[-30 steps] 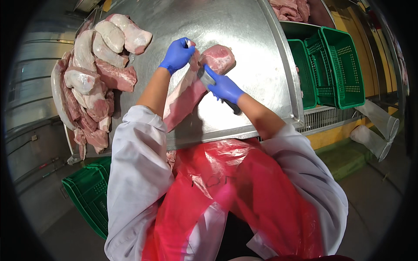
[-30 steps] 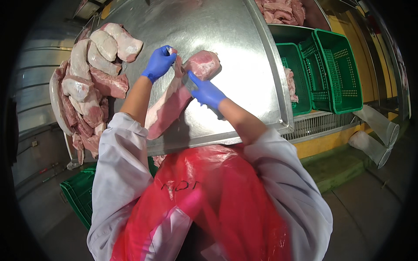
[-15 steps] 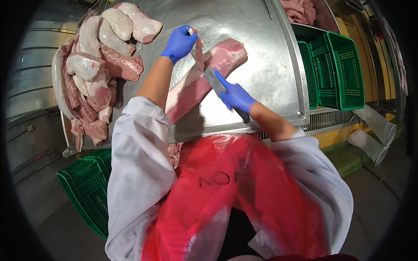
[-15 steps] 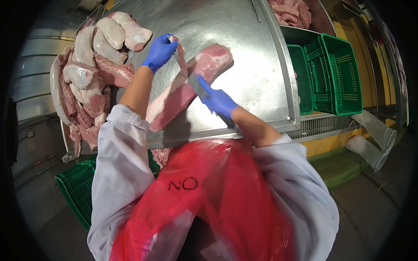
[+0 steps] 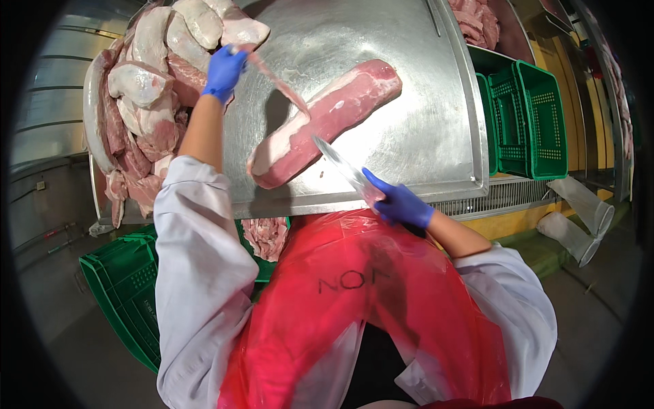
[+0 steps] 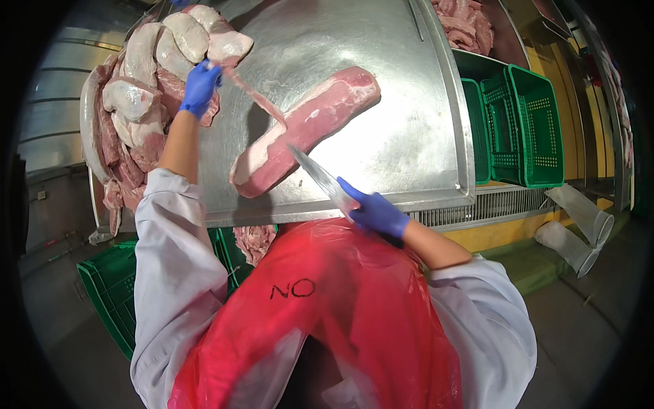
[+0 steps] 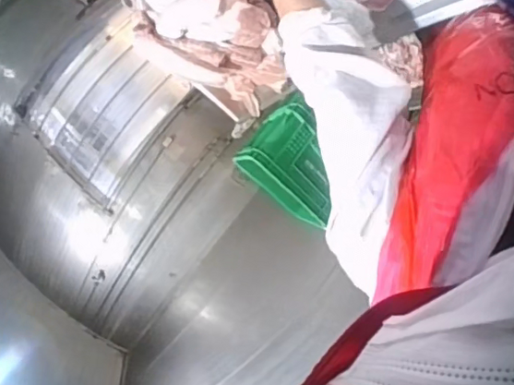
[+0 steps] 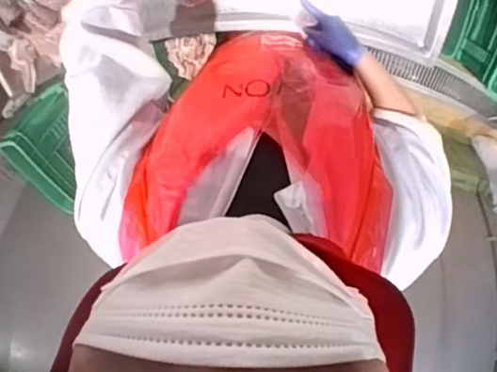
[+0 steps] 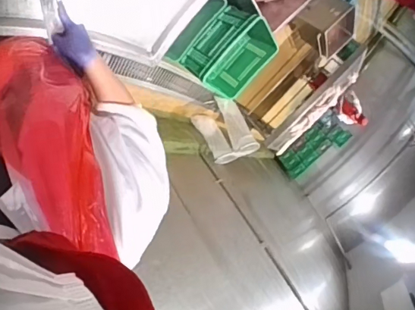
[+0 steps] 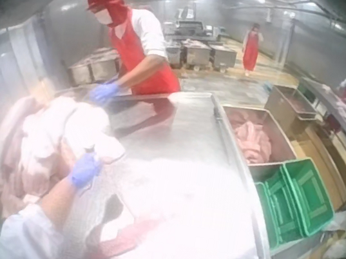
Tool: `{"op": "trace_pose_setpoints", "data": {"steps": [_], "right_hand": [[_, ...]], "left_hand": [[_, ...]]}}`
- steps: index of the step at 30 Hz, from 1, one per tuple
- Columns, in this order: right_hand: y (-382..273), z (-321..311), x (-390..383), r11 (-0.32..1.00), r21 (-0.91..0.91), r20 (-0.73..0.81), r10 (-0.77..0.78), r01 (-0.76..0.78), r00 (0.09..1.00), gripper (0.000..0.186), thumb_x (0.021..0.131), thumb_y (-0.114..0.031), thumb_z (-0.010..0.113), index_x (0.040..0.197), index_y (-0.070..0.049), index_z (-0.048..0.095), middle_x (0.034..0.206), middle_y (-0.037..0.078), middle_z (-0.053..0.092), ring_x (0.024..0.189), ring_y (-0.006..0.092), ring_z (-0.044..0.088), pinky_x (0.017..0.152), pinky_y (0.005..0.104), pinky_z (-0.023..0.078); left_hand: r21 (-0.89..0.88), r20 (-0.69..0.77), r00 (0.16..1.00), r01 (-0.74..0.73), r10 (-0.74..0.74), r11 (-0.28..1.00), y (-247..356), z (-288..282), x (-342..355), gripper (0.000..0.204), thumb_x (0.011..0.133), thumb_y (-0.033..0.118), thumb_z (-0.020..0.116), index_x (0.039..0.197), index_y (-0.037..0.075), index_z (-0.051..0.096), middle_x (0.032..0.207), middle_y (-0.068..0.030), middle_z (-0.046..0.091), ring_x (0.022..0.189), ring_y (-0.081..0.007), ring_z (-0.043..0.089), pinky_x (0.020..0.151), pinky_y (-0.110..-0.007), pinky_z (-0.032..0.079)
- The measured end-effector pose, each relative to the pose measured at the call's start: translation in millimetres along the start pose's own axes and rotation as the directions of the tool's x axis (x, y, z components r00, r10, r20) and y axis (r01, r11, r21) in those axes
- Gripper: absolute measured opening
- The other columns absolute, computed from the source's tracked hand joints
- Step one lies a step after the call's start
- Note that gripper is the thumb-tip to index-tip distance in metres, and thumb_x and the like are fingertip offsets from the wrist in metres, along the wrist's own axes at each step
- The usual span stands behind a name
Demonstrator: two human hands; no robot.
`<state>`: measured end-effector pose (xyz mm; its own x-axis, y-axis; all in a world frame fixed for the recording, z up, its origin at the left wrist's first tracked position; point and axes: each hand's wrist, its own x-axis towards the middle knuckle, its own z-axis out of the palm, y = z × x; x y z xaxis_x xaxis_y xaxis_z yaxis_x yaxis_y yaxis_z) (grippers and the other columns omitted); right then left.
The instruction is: The person uses a knife to trim fat and separate lean meat from a large piece of pork on a stainless steel table. They repeatedly cut, lift, and place trimmed pieces into a green crate while handling multiple cuts of meat.
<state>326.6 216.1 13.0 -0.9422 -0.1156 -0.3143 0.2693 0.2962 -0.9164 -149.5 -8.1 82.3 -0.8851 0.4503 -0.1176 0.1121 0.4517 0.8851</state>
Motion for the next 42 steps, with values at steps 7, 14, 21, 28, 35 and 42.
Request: {"op": "trace_pose_setpoints", "data": {"steps": [7, 14, 21, 28, 35, 42], "right_hand": [[-52.2, -40.9, 73.8, 0.923, 0.355, -0.199, 0.229, -0.147, 0.953, 0.084, 0.096, -0.004, 0.055, 0.167, -0.030, 0.017, 0.068, 0.008, 0.062, 0.057, 0.0137, 0.063, 0.054, 0.0316, 0.055], [-70.2, -6.9, 182.5, 0.906, 0.398, -0.153, 0.218, -0.142, 0.964, 0.084, 0.095, -0.008, 0.056, 0.167, -0.024, 0.016, 0.077, 0.011, 0.066, 0.057, 0.0172, 0.064, 0.055, 0.0330, 0.055], [-74.6, 8.9, 97.8, 0.963, 0.147, 0.056, 0.220, -0.226, 0.974, 0.076, 0.099, -0.017, 0.050, 0.167, -0.021, 0.016, 0.077, 0.017, 0.066, 0.057, 0.0234, 0.066, 0.059, 0.0375, 0.056], [-65.4, 22.4, 177.2, 0.995, -0.093, -0.141, 0.021, -0.035, 0.990, 0.071, 0.102, -0.024, 0.049, 0.165, -0.015, 0.018, 0.074, 0.018, 0.067, 0.058, 0.0305, 0.066, 0.064, 0.0411, 0.057], [-74.3, 25.8, 140.8, 0.987, -0.018, 0.054, 0.158, -0.157, 0.986, 0.084, 0.097, -0.015, 0.058, 0.167, -0.026, 0.014, 0.074, 0.013, 0.066, 0.052, 0.0186, 0.061, 0.054, 0.0353, 0.057], [-73.4, 36.6, 103.0, 0.964, 0.105, 0.214, 0.218, -0.245, 0.952, 0.081, 0.096, -0.012, 0.055, 0.167, -0.025, 0.018, 0.073, 0.010, 0.066, 0.055, 0.0194, 0.063, 0.058, 0.0341, 0.058]], "left_hand": [[0.492, 0.452, 0.878, -0.394, 0.159, 0.776, -45.9, 81.9, -92.8, 0.053, 0.080, 0.029, 0.078, 0.121, 0.003, 0.058, 0.111, -0.0237, 0.071, 0.106, -0.0429, 0.068, 0.093, -0.047, 0.053], [0.608, 0.532, 0.847, -0.400, 0.022, 0.686, -29.0, 80.2, -81.9, 0.045, 0.087, 0.018, 0.067, 0.126, 0.005, 0.049, 0.110, -0.0286, 0.069, 0.104, -0.0477, 0.066, 0.087, -0.052, 0.052], [0.660, 0.522, 0.849, -0.467, 0.089, 0.588, 14.1, 69.3, -73.6, 0.036, 0.092, 0.020, 0.060, 0.122, 0.003, 0.047, 0.105, -0.0280, 0.070, 0.097, -0.0478, 0.067, 0.082, -0.055, 0.052], [0.640, 0.540, 0.826, -0.527, 0.162, 0.559, 36.6, 63.2, -69.9, 0.032, 0.092, 0.015, 0.060, 0.120, 0.004, 0.048, 0.100, -0.0270, 0.068, 0.099, -0.0485, 0.065, 0.083, -0.055, 0.051], [0.534, 0.475, 0.829, -0.538, 0.296, 0.652, 48.7, 30.0, -90.8, 0.028, 0.091, 0.013, 0.059, 0.115, 0.003, 0.051, 0.100, -0.0261, 0.068, 0.098, -0.0488, 0.064, 0.083, -0.054, 0.050], [0.572, 0.360, 0.861, -0.508, 0.359, 0.644, 53.2, -3.8, -105.5, 0.026, 0.091, 0.014, 0.059, 0.115, 0.004, 0.053, 0.098, -0.0236, 0.069, 0.096, -0.0462, 0.065, 0.081, -0.053, 0.051]]}}
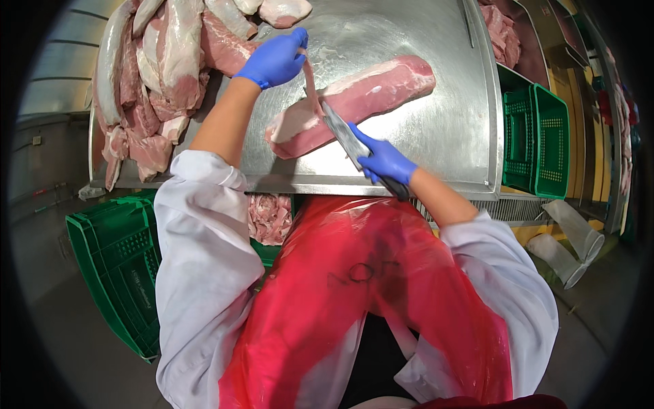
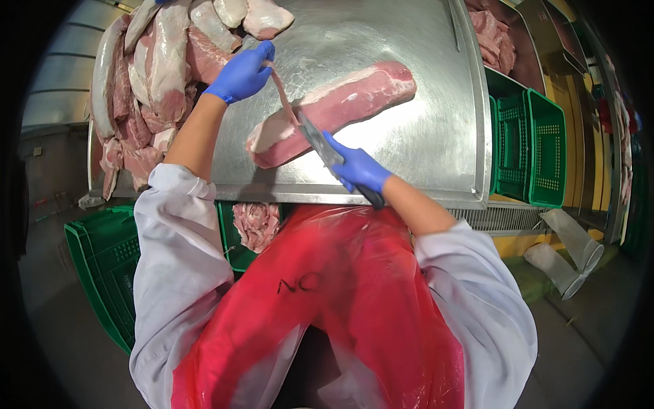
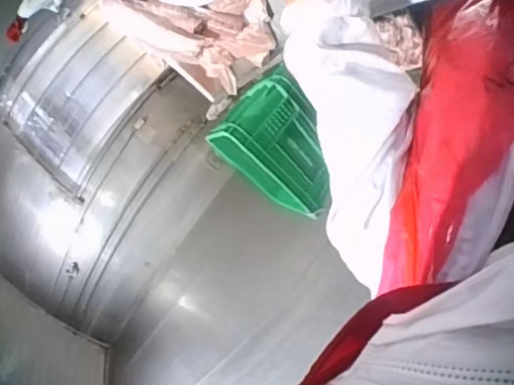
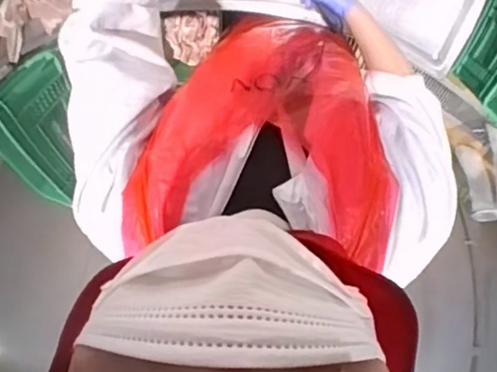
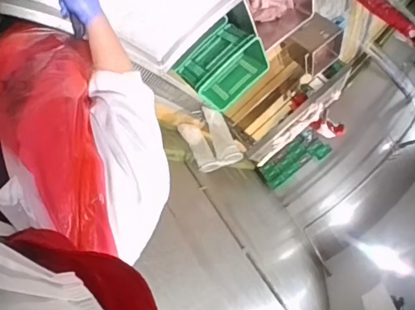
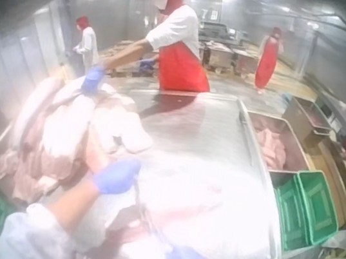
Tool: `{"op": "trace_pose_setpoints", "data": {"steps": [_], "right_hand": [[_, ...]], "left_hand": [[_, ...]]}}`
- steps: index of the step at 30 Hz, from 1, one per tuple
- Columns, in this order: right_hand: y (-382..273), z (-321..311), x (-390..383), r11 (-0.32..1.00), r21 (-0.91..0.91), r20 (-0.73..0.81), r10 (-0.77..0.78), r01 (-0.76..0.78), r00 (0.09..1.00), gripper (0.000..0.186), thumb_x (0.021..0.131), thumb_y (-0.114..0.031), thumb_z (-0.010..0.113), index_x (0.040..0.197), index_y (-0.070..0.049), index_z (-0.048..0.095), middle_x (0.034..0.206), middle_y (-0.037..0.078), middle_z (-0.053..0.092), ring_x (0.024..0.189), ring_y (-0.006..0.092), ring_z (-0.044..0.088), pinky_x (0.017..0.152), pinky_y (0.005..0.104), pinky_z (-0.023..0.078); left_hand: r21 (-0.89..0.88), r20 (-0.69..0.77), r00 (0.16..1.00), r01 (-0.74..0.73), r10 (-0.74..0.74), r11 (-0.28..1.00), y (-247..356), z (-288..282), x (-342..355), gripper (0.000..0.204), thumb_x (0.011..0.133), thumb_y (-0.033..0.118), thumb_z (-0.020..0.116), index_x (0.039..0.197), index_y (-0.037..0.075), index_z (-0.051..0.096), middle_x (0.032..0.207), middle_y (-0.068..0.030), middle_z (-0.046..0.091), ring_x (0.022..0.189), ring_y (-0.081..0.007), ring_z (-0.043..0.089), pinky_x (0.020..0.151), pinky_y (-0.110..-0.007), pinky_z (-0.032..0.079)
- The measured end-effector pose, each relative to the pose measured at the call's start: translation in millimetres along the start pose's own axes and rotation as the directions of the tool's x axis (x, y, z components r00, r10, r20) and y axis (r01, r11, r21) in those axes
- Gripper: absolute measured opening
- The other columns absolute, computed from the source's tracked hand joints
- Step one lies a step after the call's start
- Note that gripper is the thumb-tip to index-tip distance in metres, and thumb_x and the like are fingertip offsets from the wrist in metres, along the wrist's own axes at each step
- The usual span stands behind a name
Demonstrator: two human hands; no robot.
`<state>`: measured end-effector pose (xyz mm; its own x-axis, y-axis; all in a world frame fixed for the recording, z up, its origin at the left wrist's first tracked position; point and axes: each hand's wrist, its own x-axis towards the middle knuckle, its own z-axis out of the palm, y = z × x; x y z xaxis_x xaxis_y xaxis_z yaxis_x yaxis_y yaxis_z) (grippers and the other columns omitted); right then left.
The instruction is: The person uses a knife to trim fat and separate lean meat from a large piece of pork on a stainless steel table. They repeatedly cut, lift, and place trimmed pieces into a green crate while handling multiple cuts of meat.
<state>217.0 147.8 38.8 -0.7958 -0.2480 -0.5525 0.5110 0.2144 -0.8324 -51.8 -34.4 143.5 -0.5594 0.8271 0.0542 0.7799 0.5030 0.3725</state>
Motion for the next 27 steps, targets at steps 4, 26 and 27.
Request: {"op": "trace_pose_setpoints", "data": {"steps": [4, 26, 27], "right_hand": [[-28.6, -5.2, 25.8, 0.991, -0.135, -0.035, -0.022, 0.017, 0.999, 0.078, 0.100, -0.018, 0.054, 0.167, -0.028, 0.016, 0.074, 0.012, 0.066, 0.057, 0.0209, 0.065, 0.062, 0.0361, 0.058], [-35.1, 51.5, 65.5, 0.951, -0.285, -0.018, -0.126, 0.115, 0.992, 0.072, 0.102, -0.025, 0.049, 0.166, -0.023, 0.016, 0.069, 0.016, 0.068, 0.057, 0.0266, 0.068, 0.064, 0.0400, 0.058], [-52.3, 52.5, 89.9, 0.940, -0.311, -0.055, -0.168, 0.143, 0.984, 0.072, 0.103, -0.025, 0.049, 0.166, -0.023, 0.015, 0.069, 0.016, 0.068, 0.057, 0.0272, 0.068, 0.065, 0.0402, 0.058]], "left_hand": [[0.006, 0.042, 0.998, -0.039, 0.038, 0.999, 32.3, -14.4, -4.8, 0.026, 0.092, 0.015, 0.058, 0.115, 0.005, 0.053, 0.097, -0.0229, 0.069, 0.094, -0.0449, 0.066, 0.080, -0.052, 0.051], [0.158, -0.121, 0.993, 0.020, -0.001, 0.987, 44.3, -106.1, -59.4, 0.028, 0.088, 0.012, 0.063, 0.115, 0.007, 0.056, 0.099, -0.0204, 0.070, 0.094, -0.0424, 0.068, 0.080, -0.049, 0.054], [0.169, -0.091, 0.995, 0.051, -0.036, 0.984, 49.3, -109.7, -58.0, 0.032, 0.089, 0.013, 0.064, 0.119, 0.007, 0.056, 0.104, -0.0203, 0.070, 0.099, -0.0405, 0.069, 0.084, -0.048, 0.055]]}}
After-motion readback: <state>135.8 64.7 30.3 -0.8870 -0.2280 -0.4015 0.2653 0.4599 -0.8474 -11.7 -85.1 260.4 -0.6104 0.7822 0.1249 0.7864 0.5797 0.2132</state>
